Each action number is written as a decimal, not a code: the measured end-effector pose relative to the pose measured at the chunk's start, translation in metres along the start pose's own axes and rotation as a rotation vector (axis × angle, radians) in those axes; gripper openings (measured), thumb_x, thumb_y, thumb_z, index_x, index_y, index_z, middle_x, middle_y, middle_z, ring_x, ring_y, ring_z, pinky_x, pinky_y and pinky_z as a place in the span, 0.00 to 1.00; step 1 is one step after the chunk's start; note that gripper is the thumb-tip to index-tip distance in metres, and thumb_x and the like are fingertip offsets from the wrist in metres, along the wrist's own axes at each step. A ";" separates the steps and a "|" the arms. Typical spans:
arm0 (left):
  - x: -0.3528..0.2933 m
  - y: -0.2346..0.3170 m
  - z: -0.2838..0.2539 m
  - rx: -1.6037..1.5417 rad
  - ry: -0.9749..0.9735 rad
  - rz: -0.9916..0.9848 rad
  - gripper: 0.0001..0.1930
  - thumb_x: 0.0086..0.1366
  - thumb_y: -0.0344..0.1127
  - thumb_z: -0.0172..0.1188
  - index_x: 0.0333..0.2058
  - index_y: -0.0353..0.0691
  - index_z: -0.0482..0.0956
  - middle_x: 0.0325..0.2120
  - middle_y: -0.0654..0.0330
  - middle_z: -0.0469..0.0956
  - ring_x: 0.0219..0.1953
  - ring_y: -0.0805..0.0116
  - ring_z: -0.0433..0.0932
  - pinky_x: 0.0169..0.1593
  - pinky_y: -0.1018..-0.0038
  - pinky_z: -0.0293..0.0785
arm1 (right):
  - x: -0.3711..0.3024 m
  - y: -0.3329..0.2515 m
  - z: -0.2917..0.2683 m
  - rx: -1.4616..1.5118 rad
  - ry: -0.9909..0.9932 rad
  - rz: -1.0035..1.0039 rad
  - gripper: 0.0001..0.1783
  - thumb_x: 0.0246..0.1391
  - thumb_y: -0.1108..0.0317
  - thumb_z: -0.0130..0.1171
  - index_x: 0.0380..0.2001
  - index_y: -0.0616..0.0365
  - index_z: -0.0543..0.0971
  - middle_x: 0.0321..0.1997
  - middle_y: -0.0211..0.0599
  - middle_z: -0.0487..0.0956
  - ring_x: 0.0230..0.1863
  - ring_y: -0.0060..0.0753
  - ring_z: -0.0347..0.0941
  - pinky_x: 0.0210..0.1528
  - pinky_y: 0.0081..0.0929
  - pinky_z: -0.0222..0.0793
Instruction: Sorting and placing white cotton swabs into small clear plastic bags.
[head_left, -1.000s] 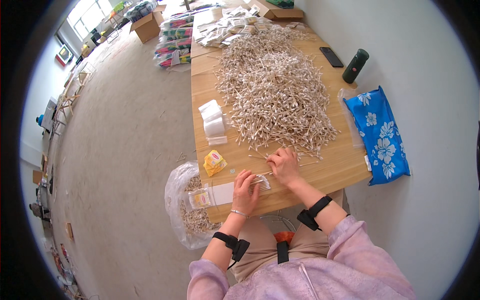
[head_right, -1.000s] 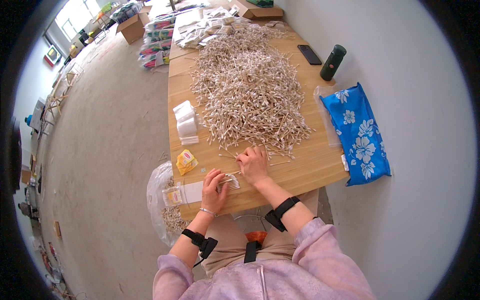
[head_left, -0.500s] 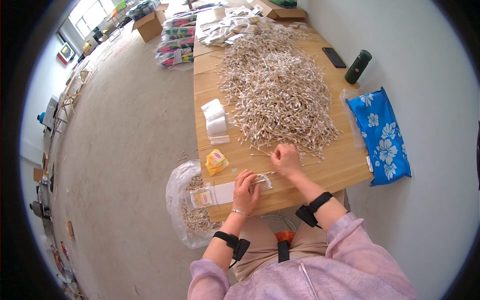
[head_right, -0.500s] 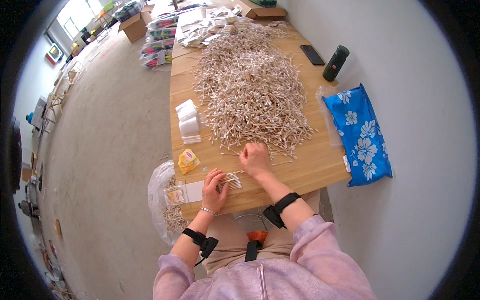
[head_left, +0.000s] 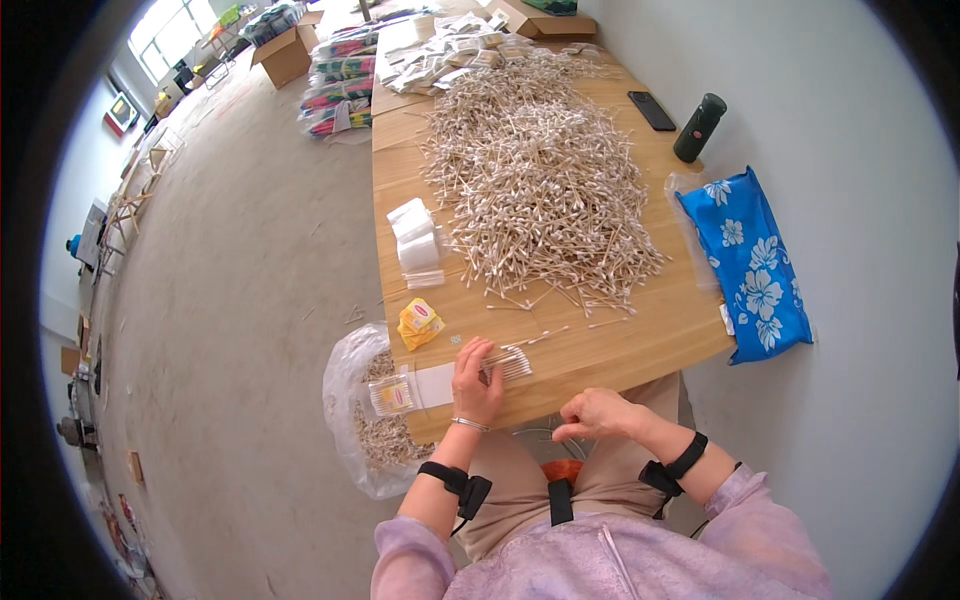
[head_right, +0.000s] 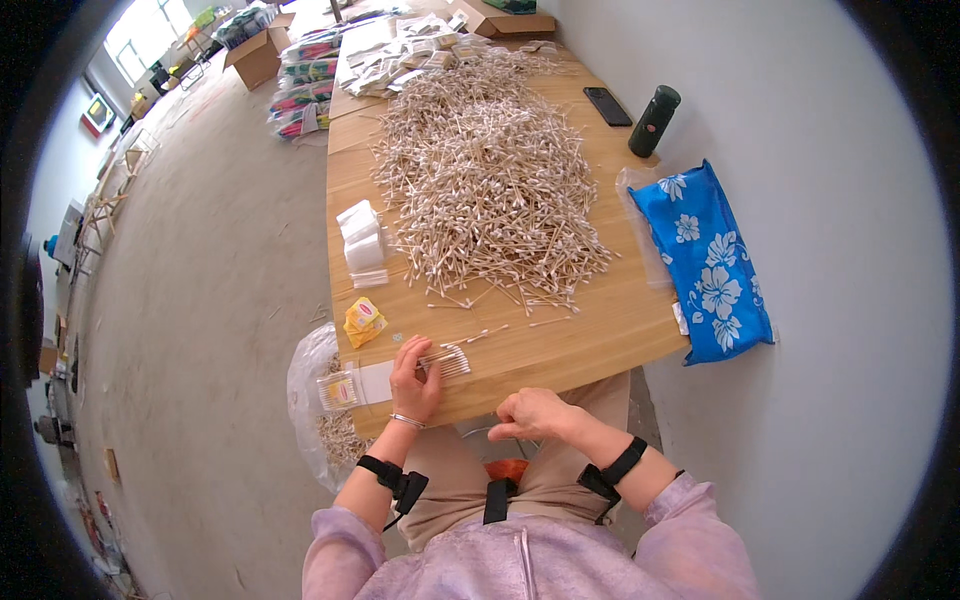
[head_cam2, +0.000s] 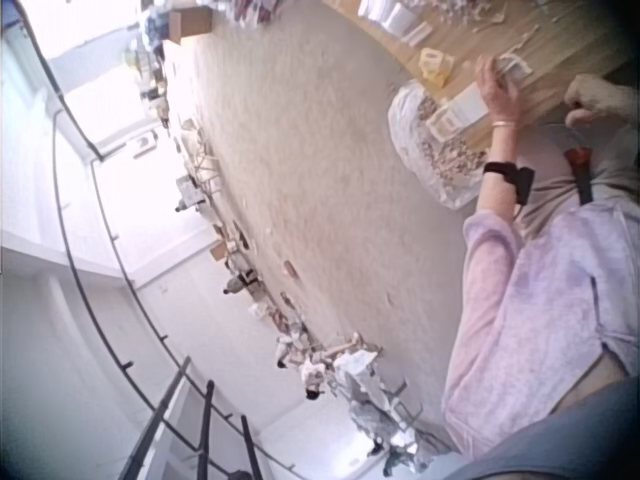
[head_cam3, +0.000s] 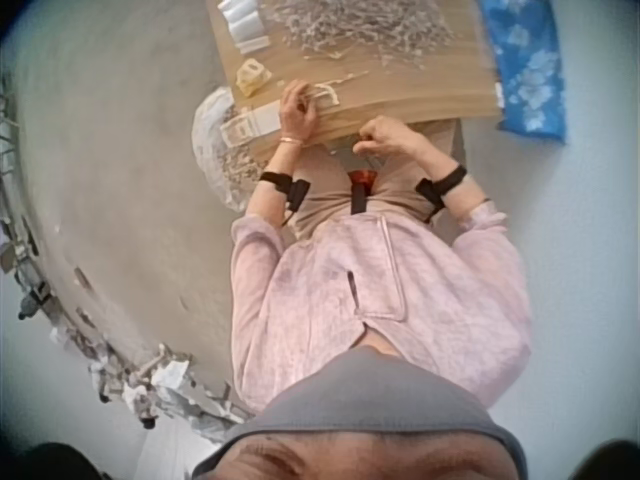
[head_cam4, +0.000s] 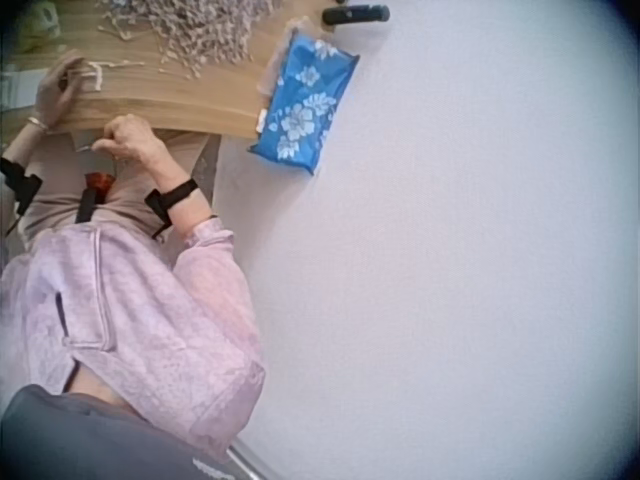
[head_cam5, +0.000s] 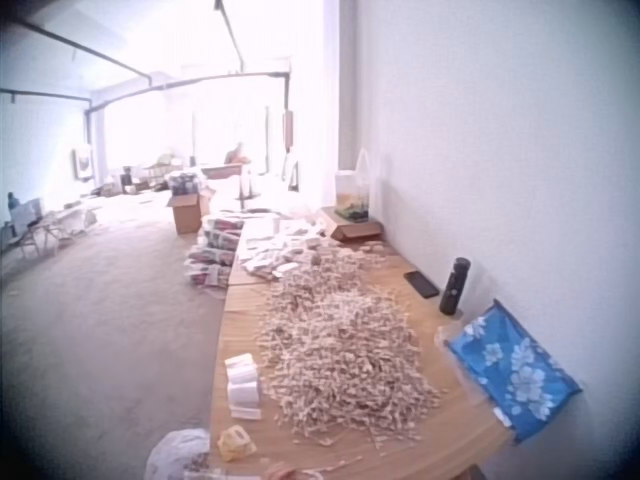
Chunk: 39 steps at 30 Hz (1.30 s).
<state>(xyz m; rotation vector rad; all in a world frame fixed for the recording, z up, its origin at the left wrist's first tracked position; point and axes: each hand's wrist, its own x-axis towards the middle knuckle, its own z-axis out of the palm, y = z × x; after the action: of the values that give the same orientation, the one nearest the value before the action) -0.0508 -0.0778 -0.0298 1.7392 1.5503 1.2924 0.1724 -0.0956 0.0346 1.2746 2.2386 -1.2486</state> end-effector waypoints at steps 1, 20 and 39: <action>0.000 0.000 0.001 0.000 -0.001 0.001 0.17 0.52 0.22 0.60 0.43 0.34 0.75 0.46 0.49 0.75 0.54 0.50 0.71 0.56 0.63 0.68 | 0.000 0.002 0.001 0.001 0.001 0.000 0.14 0.44 0.62 0.66 0.33 0.57 0.78 0.25 0.39 0.79 0.32 0.45 0.77 0.37 0.37 0.72; -0.002 -0.005 0.002 0.110 -0.016 0.076 0.12 0.52 0.25 0.61 0.38 0.35 0.79 0.48 0.49 0.73 0.57 0.47 0.67 0.59 0.59 0.65 | 0.088 0.022 -0.024 0.002 0.939 -0.117 0.05 0.47 0.69 0.63 0.29 0.53 0.78 0.35 0.34 0.73 0.43 0.40 0.69 0.46 0.34 0.67; 0.031 -0.002 0.012 0.142 0.011 -0.103 0.12 0.56 0.25 0.59 0.41 0.39 0.80 0.41 0.54 0.76 0.48 0.55 0.70 0.52 0.66 0.68 | 0.098 0.013 -0.032 -0.262 0.938 -0.099 0.09 0.42 0.67 0.64 0.31 0.50 0.81 0.34 0.29 0.74 0.43 0.37 0.67 0.49 0.35 0.64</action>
<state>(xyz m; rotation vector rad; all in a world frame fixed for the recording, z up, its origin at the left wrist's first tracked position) -0.0439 -0.0455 -0.0266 1.7136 1.7514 1.1684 0.1322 -0.0122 -0.0125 1.9026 2.9509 -0.3298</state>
